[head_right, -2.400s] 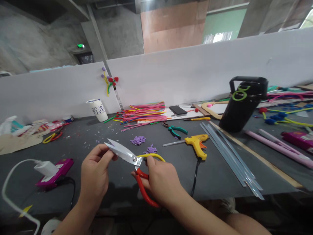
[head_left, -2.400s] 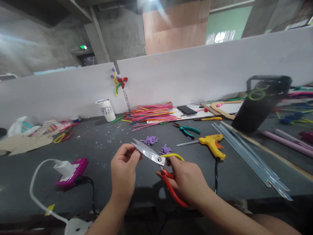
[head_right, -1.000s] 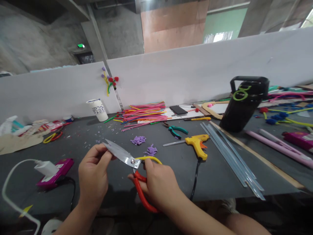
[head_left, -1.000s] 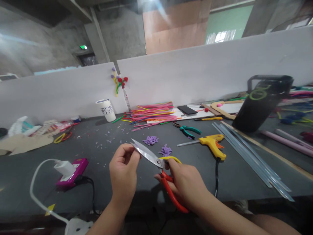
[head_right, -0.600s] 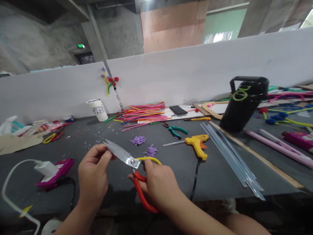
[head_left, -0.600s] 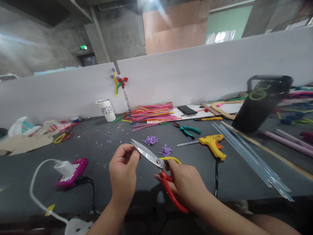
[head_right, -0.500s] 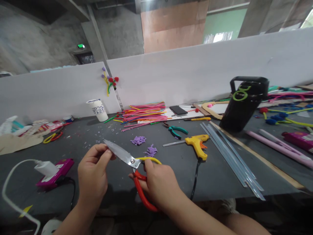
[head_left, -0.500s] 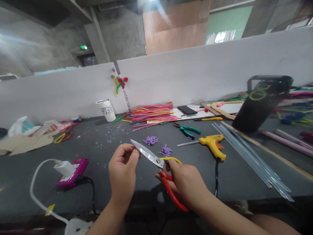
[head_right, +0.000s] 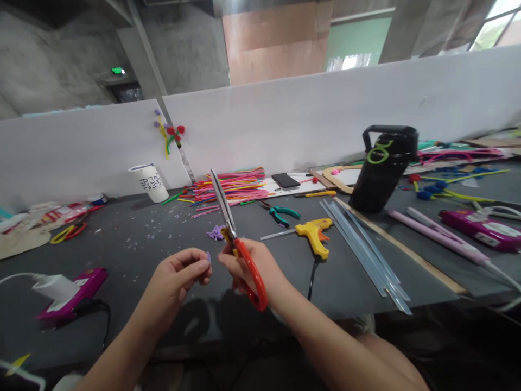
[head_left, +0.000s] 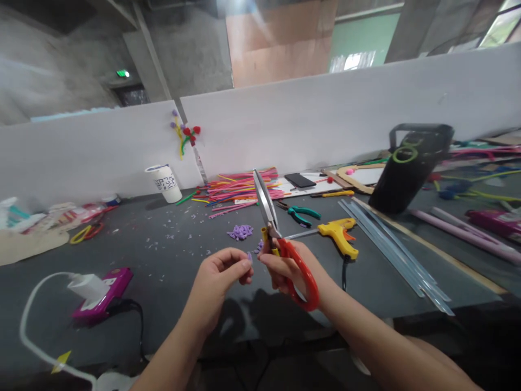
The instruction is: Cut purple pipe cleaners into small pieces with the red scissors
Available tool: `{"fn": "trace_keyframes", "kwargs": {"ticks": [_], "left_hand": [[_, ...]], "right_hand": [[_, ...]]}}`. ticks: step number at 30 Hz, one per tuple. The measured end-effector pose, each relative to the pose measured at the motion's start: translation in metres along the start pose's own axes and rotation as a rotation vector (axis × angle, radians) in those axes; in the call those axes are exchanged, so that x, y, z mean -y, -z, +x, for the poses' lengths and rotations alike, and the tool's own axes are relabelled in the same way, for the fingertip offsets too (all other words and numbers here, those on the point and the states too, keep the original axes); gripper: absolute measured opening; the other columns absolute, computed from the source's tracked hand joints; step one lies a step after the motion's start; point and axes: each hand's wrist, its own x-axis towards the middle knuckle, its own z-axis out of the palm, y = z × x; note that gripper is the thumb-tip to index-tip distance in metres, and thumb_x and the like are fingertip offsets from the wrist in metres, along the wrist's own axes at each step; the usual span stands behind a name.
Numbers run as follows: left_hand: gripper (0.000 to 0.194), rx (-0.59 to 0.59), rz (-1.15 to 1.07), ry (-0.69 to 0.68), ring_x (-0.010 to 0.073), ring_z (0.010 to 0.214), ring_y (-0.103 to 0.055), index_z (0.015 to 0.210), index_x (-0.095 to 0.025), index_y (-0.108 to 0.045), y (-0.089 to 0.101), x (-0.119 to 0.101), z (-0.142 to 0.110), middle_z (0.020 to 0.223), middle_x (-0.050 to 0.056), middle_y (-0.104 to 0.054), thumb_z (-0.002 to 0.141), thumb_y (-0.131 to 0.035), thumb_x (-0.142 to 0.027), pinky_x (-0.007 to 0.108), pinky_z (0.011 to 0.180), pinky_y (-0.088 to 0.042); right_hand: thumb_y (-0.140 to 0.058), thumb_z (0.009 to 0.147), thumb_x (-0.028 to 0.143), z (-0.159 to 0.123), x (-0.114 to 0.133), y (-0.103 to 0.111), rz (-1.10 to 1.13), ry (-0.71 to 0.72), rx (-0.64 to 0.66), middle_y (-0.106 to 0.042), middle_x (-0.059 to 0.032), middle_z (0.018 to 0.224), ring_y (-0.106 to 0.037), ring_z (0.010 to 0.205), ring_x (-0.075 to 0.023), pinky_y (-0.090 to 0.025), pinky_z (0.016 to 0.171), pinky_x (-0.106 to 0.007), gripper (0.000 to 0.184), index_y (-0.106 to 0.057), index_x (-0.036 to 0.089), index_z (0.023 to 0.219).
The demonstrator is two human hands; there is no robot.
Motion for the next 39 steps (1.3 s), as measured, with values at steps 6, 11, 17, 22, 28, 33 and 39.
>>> {"fn": "trace_keyframes", "kwargs": {"ticks": [6,11,17,22,28,33,39], "left_hand": [[0.006,0.101,0.115,0.080,0.0085,0.051,-0.047,0.062,-0.014,-0.057,-0.005,-0.001,-0.001,0.051,-0.002,-0.054,0.067,-0.059,-0.017,0.020,0.054,-0.036],[0.017,0.167,0.038,0.122,0.0101,0.054,-0.049,0.063,-0.013,-0.059,-0.007,0.000,-0.001,0.057,0.001,-0.056,0.072,-0.056,-0.026,0.022,0.056,-0.037],[0.015,0.192,-0.067,0.197,0.0078,0.049,-0.046,0.061,-0.013,-0.057,-0.005,0.001,0.002,0.054,0.000,-0.053,0.070,-0.058,-0.025,0.020,0.051,-0.035],[0.007,0.033,0.190,0.017,0.0111,0.053,-0.051,0.065,-0.015,-0.061,-0.001,-0.003,0.003,0.056,0.000,-0.057,0.066,-0.061,-0.021,0.022,0.054,-0.039],[0.005,0.040,0.249,0.034,0.0131,0.055,-0.054,0.065,-0.014,-0.063,-0.007,-0.002,0.001,0.057,0.001,-0.060,0.063,-0.060,-0.017,0.023,0.055,-0.042],[0.006,-0.021,0.237,-0.013,0.0113,0.054,-0.053,0.065,-0.015,-0.062,-0.006,-0.002,0.000,0.055,-0.001,-0.059,0.066,-0.060,-0.020,0.022,0.055,-0.041],[0.009,-0.243,-0.051,-0.127,0.0105,0.055,-0.054,0.068,-0.014,-0.060,0.002,-0.007,0.001,0.059,-0.001,-0.060,0.065,-0.064,-0.021,0.022,0.058,-0.043]], "right_hand": [[-0.051,0.065,0.029,0.000,0.005,0.000,0.029,-0.062,0.073,-0.038,0.0100,0.032,-0.040,0.028,-0.0063,-0.032,0.029,-0.015,0.012,-0.045,0.018,0.063],[-0.050,0.064,0.025,-0.003,0.007,-0.002,-0.005,-0.074,0.068,-0.042,0.0093,0.034,-0.036,0.026,-0.0042,-0.027,0.026,-0.013,0.010,-0.045,0.018,0.061],[-0.047,0.067,0.025,-0.003,0.005,-0.003,0.022,0.010,0.013,-0.039,0.0108,0.034,-0.039,0.029,-0.0057,-0.033,0.031,-0.015,0.007,-0.044,0.018,0.065],[-0.047,0.068,0.026,-0.002,0.006,0.003,-0.041,0.001,-0.026,-0.037,0.0106,0.034,-0.040,0.029,-0.0067,-0.033,0.031,-0.015,0.009,-0.044,0.018,0.066],[-0.048,0.067,0.021,-0.001,-0.003,-0.001,-0.124,0.043,0.022,-0.040,0.0088,0.046,-0.040,0.035,-0.0054,-0.033,0.033,-0.015,0.004,-0.046,0.018,0.066],[-0.049,0.072,0.030,-0.003,-0.004,0.001,-0.279,0.164,-0.046,-0.040,0.0076,0.048,-0.041,0.040,-0.0062,-0.033,0.041,-0.017,0.015,-0.044,0.018,0.065],[-0.053,0.070,0.048,-0.013,-0.004,0.004,-0.697,0.284,-0.132,-0.052,0.0027,0.059,-0.045,0.052,-0.0114,-0.032,0.049,-0.020,0.030,-0.049,0.019,0.078]]}}
